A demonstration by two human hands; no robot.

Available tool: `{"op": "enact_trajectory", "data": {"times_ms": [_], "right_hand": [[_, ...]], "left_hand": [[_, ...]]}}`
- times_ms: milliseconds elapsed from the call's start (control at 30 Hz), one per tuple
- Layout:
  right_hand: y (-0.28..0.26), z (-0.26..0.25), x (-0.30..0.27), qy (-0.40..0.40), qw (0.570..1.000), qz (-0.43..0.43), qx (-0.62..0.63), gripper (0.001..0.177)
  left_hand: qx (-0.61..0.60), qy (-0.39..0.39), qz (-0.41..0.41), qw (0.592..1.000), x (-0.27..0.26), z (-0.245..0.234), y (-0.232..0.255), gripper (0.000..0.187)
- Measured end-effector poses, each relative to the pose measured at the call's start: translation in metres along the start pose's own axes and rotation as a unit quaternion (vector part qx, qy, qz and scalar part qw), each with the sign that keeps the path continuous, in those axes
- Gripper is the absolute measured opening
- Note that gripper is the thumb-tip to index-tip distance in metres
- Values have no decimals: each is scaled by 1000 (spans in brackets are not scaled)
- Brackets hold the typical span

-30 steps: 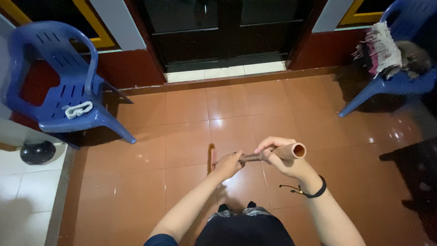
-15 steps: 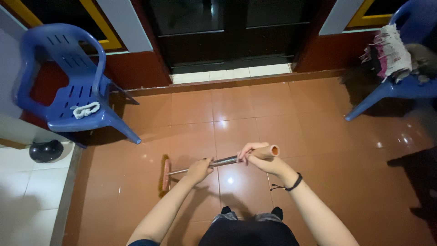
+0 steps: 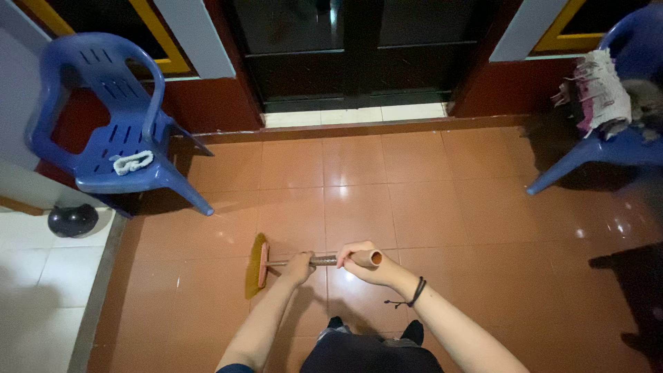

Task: The person inserts a metal rod into a plastic handle and then attaches a broom head to the rod, securing the components together to assemble a broom.

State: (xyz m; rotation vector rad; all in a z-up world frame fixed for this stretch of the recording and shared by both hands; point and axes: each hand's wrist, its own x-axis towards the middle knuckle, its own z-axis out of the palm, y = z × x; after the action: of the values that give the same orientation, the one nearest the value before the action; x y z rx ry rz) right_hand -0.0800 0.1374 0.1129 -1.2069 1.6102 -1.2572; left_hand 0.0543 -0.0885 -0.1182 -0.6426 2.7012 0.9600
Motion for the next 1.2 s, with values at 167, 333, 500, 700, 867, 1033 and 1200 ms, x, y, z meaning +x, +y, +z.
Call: {"op": "enact_trajectory", "data": {"times_ms": [167, 333, 500, 700, 867, 1033, 1200], "right_hand": [[-15, -28, -18, 28, 999, -12, 8, 10], [-34, -55, -37, 65, 998, 5, -3, 11], [-53, -88, -57, 112, 993, 10, -20, 10], [-70, -115, -80, 149, 987, -23, -52, 11], [-79, -124, -95, 179, 982, -23, -52, 12], [-84, -138, -113, 189, 979, -36, 66, 13], [-71, -147, -117, 148, 976, -121, 108, 17]], "left_hand": [[-56, 33, 74, 995, 10, 15, 26, 19], [-50, 21, 103, 993, 28, 32, 75, 15], [-106, -5, 131, 986, 29, 21, 149, 14], [-113, 12, 129, 985, 13, 10, 232, 29], [-87, 45, 135, 986, 18, 27, 247, 27], [-65, 68, 152, 984, 14, 18, 255, 25], [4, 113, 196, 974, 9, 9, 236, 24]]}}
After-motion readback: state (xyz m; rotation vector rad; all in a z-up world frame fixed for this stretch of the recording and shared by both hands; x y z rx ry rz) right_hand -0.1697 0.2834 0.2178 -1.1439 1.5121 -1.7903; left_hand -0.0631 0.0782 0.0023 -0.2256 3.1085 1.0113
